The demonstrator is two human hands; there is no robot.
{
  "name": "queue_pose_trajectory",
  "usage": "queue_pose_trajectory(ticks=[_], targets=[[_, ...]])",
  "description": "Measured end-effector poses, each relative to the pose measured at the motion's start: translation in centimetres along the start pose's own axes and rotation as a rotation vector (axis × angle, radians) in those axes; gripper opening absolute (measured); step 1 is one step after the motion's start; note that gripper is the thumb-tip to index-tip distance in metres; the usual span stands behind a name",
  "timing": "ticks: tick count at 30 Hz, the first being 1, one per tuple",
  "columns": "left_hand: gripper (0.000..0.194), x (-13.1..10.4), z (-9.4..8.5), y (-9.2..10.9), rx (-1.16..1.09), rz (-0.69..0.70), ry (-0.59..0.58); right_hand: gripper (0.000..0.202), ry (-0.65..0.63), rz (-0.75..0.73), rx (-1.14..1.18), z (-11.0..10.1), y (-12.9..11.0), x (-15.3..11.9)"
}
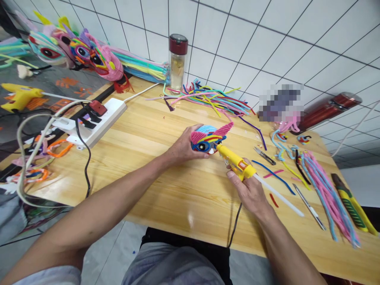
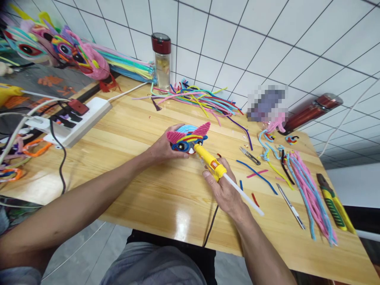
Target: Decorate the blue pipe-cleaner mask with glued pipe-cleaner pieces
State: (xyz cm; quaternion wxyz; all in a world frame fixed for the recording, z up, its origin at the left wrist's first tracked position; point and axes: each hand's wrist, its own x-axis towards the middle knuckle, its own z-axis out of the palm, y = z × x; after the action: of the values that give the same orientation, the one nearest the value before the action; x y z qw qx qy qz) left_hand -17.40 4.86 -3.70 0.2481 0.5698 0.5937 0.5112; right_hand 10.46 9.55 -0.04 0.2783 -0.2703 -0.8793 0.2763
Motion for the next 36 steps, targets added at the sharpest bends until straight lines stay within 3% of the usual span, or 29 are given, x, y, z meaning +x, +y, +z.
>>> queue_pose_trajectory(ticks=[17, 23, 26, 28, 31, 33, 36], targets=[[0.107, -0.1, 0.2, -0.4, -0.063, 0.008, 0.027, 0.019, 0.006, 0.036, 0.042, -0.2, 0.1, -0.4], [0.106, -0.1, 0.6, -0.2, -0.205, -0.033, 0.049, 0.021, 0.144, 0.114, 0.162, -0.2, 0.7, -1.6], [0.095, 0.2, 0.3, 0.4, -0.302, -0.040, 0.129, 0.029, 0.227, 0.096, 0.039, -0.5, 0.4, -1.7], [0.083, 0.5, -0.3, 0.9, -0.328, -0.030, 0.246, 0.039, 0.175, 0.051, -0.083, -0.6, 0.2, -1.4], [0.076, 0.8, -1.5, 1.3, -0.335, -0.049, 0.416, 0.043, -0.016, -0.013, -0.241, 0.2, -0.1, -0.4], [0.075, 0.9, -1.9, 1.5, -0.349, -0.054, 0.443, 0.045, -0.135, 0.015, -0.352, 1.3, -0.3, 0.3], [0.078, 0.8, -1.9, 2.0, -0.356, -0.019, 0.378, 0.047, -0.269, 0.092, -0.475, 3.0, -1.0, 1.0]])
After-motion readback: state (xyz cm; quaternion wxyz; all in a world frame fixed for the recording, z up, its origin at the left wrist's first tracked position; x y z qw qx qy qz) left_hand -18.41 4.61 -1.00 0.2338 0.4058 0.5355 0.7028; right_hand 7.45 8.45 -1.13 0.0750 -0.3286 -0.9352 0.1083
